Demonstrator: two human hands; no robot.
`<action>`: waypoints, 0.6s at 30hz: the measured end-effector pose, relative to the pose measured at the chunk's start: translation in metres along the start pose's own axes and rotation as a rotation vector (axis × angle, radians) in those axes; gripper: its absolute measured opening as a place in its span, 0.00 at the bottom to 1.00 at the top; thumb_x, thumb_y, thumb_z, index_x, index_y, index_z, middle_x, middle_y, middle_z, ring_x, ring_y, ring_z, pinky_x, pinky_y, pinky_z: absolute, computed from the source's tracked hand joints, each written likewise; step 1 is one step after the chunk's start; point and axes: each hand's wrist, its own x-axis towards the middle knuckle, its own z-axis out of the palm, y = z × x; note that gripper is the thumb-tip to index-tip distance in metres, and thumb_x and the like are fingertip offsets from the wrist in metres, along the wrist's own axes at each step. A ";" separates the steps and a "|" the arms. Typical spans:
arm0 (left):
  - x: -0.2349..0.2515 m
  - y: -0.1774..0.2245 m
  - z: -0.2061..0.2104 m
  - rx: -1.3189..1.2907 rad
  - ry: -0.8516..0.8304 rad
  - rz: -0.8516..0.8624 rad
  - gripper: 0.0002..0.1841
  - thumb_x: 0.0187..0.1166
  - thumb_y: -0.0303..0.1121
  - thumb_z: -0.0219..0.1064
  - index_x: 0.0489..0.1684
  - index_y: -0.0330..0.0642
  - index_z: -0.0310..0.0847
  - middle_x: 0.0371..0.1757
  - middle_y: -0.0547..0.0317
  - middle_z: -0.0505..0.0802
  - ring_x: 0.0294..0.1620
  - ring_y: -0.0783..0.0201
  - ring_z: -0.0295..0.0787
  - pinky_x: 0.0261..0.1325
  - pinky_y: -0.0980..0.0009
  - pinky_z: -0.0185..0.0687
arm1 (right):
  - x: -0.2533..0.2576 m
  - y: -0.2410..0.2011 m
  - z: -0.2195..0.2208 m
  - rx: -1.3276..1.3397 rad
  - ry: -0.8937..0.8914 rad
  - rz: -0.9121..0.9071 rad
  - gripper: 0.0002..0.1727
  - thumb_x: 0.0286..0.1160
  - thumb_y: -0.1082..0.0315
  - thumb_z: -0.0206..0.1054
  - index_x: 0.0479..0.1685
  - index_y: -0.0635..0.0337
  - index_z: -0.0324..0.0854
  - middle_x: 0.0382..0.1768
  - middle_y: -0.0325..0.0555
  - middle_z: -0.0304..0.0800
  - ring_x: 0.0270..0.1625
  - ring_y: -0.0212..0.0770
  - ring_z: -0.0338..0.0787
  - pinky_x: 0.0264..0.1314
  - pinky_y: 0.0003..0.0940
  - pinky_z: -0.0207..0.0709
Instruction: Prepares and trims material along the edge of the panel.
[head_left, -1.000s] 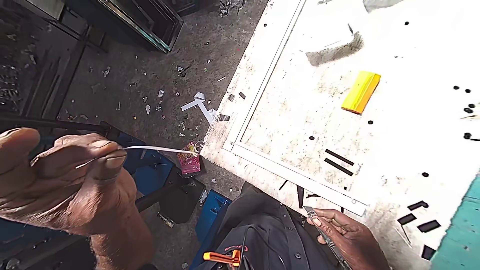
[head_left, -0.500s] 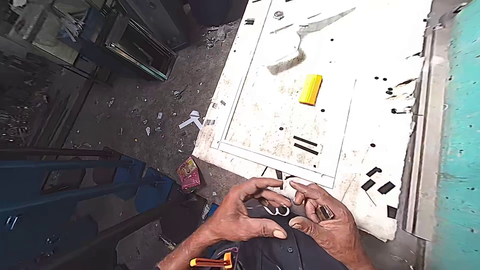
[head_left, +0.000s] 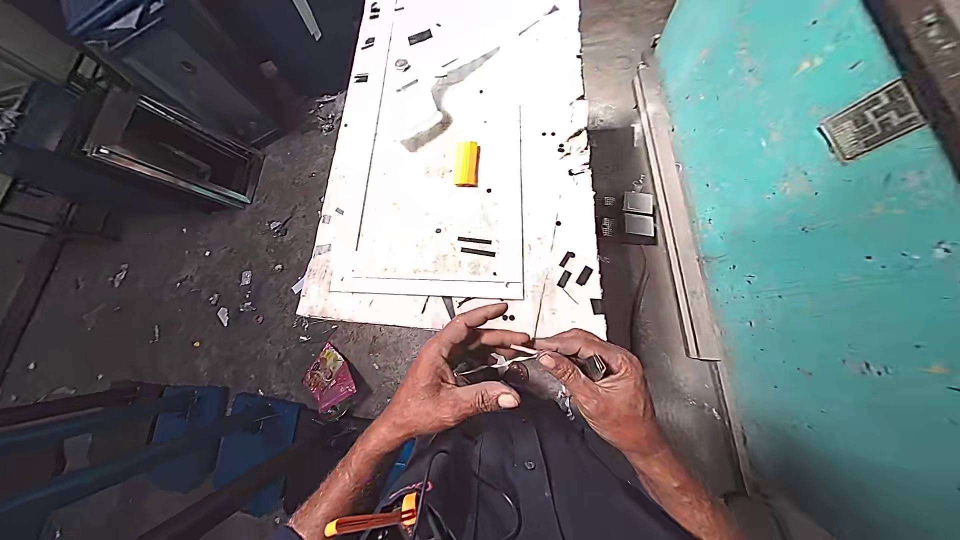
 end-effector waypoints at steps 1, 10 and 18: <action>0.002 -0.002 0.004 0.018 -0.022 -0.006 0.45 0.73 0.36 0.79 0.84 0.21 0.55 0.65 0.40 0.91 0.62 0.51 0.91 0.66 0.57 0.88 | -0.005 -0.002 -0.008 -0.001 0.030 0.012 0.10 0.77 0.65 0.73 0.49 0.59 0.94 0.44 0.38 0.96 0.33 0.23 0.88 0.32 0.16 0.82; 0.017 -0.044 0.007 0.030 -0.185 -0.174 0.35 0.74 0.35 0.78 0.77 0.25 0.69 0.59 0.46 0.94 0.58 0.56 0.93 0.63 0.60 0.90 | -0.078 -0.009 -0.095 -0.321 0.497 0.110 0.13 0.80 0.63 0.69 0.56 0.57 0.92 0.47 0.33 0.95 0.32 0.18 0.86 0.31 0.15 0.81; 0.024 -0.062 -0.053 -0.019 0.027 -0.182 0.29 0.76 0.31 0.75 0.73 0.25 0.72 0.55 0.46 0.95 0.55 0.54 0.94 0.62 0.59 0.90 | -0.173 -0.035 -0.174 -0.618 0.847 0.530 0.09 0.80 0.69 0.69 0.49 0.66 0.85 0.36 0.27 0.93 0.27 0.15 0.84 0.27 0.16 0.81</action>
